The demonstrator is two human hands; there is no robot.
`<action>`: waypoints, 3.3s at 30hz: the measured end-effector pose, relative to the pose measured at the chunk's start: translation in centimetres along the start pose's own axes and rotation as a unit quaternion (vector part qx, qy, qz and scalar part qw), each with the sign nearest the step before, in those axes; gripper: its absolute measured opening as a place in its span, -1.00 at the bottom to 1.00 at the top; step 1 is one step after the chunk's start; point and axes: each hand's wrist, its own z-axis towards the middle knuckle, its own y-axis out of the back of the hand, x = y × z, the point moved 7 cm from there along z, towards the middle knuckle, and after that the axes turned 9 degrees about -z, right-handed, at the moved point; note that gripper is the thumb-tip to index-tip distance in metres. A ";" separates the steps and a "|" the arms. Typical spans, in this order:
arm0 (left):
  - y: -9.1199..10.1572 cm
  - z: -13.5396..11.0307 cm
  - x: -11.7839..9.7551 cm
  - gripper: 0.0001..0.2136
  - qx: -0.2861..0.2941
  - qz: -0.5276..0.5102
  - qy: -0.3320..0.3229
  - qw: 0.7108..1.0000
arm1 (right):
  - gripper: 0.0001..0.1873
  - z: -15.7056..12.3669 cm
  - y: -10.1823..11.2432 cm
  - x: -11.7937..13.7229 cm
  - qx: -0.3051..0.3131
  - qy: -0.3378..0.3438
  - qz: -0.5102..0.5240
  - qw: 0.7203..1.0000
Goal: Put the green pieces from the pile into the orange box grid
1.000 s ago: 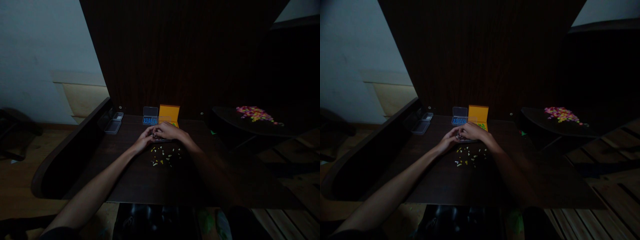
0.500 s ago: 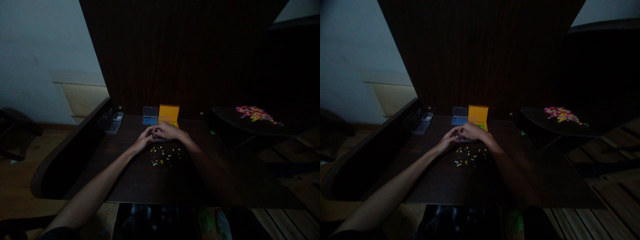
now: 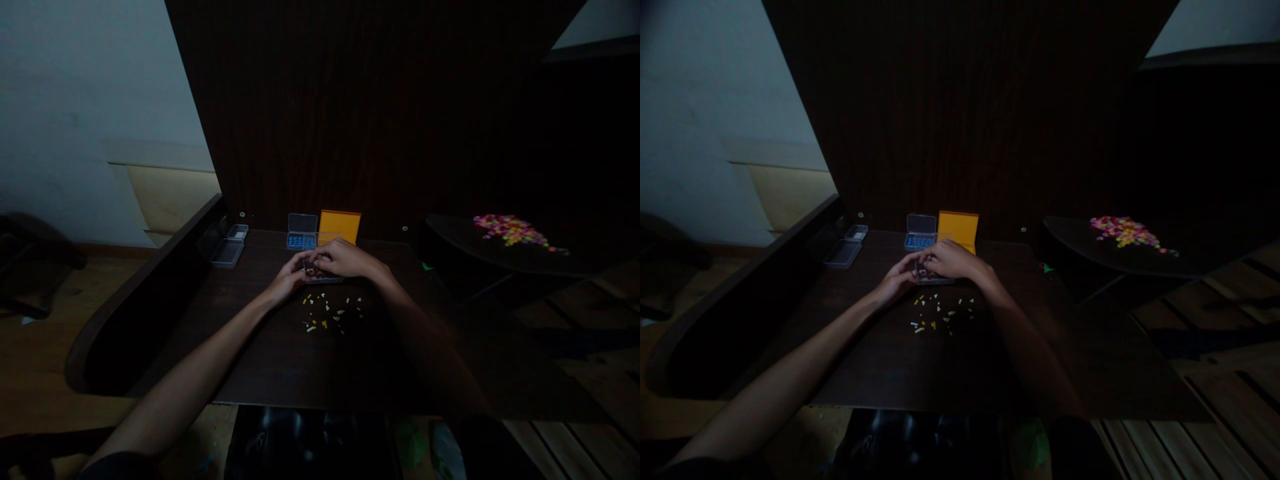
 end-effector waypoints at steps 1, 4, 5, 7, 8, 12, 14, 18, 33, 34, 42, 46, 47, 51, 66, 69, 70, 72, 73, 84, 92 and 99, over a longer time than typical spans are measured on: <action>0.1 0.0 0.0 -0.49 -0.006 0.003 -0.001 1.000 | -0.74 -0.4 0.5 0.5 -0.007 0.008 0.009 1.000; 0.5 0.0 -0.1 -0.50 -0.025 0.016 0.003 1.000 | -0.78 -1.5 1.4 2.1 -0.017 0.044 0.034 0.998; 0.6 0.1 -0.1 -0.50 -0.031 0.016 0.003 0.999 | -0.79 -1.8 1.3 2.7 -0.009 0.056 0.037 0.998; 0.8 0.1 -0.2 -0.51 -0.040 0.010 -0.001 0.999 | -0.82 -2.4 0.3 3.8 0.021 0.078 0.029 0.996; 0.9 0.2 -0.2 -0.52 -0.044 0.006 -0.004 0.999 | -0.82 -2.6 -0.5 4.3 0.044 0.091 0.021 0.995; 0.9 0.3 -0.4 -0.51 -0.046 0.002 -0.012 0.999 | -0.79 -3.4 -4.2 5.3 0.119 0.128 0.004 0.985; 0.8 0.3 -0.4 -0.50 -0.044 0.003 -0.013 0.999 | -0.76 -3.5 -5.5 5.0 0.120 0.122 -0.005 0.985; 0.8 0.3 -0.4 -0.49 -0.042 -0.005 -0.013 0.999 | -0.72 -3.5 -7.1 4.4 0.125 0.116 -0.024 0.985; 0.8 0.3 -0.4 -0.49 -0.046 0.001 -0.016 0.999 | -0.78 -3.6 -7.6 4.5 0.147 0.095 -0.069 0.982; 0.9 0.3 -0.4 -0.49 -0.044 0.001 -0.015 0.999 | -0.80 -3.6 -7.6 4.6 0.149 0.097 -0.069 0.982; 0.8 0.3 -0.5 -0.51 -0.042 -0.010 -0.016 0.999 | -0.82 -3.6 -7.9 4.6 0.154 0.073 -0.085 0.982; 0.8 0.4 -0.3 -0.50 -0.043 -0.017 -0.015 0.999 | -0.81 -3.7 -8.1 4.6 0.151 0.070 -0.092 0.982; 0.8 0.4 -0.3 -0.50 -0.042 -0.017 -0.015 0.999 | -0.81 -3.7 -8.2 4.6 0.150 0.071 -0.092 0.982; 0.8 0.3 -0.2 -0.50 -0.043 -0.015 -0.009 0.999 | -0.82 -4.0 -8.1 4.8 0.144 0.071 -0.090 0.983; 1.0 0.5 0.0 -0.50 -0.040 -0.019 -0.014 0.999 | -0.77 -3.6 -8.9 4.6 0.119 0.053 -0.099 0.987; 1.0 0.5 0.1 -0.49 -0.038 -0.013 -0.011 0.999 | -0.77 -3.6 -9.0 4.6 0.113 0.049 -0.094 0.988; 1.1 0.5 0.1 -0.49 -0.037 -0.012 -0.010 0.999 | -0.77 -3.5 -9.0 4.5 0.111 0.048 -0.091 0.988; 1.1 0.5 0.1 -0.48 -0.037 -0.012 -0.008 0.999 | -0.77 -3.6 -9.0 4.4 0.103 0.048 -0.084 0.990; 1.1 0.5 0.1 -0.48 -0.037 -0.014 -0.009 0.999 | -0.77 -3.6 -9.0 4.3 0.100 0.049 -0.079 0.991; 0.8 0.3 -0.3 -0.51 -0.048 -0.014 -0.008 0.999 | -0.81 -4.1 -7.9 4.1 0.105 0.047 -0.057 0.992; 0.9 0.4 -0.1 -0.50 -0.040 -0.013 -0.016 0.999 | -0.80 -3.9 -8.3 4.3 0.098 0.043 -0.058 0.993; 0.8 0.4 -0.2 -0.49 -0.040 -0.005 -0.017 0.999 | -0.79 -3.7 -8.0 4.6 0.081 0.056 -0.039 0.994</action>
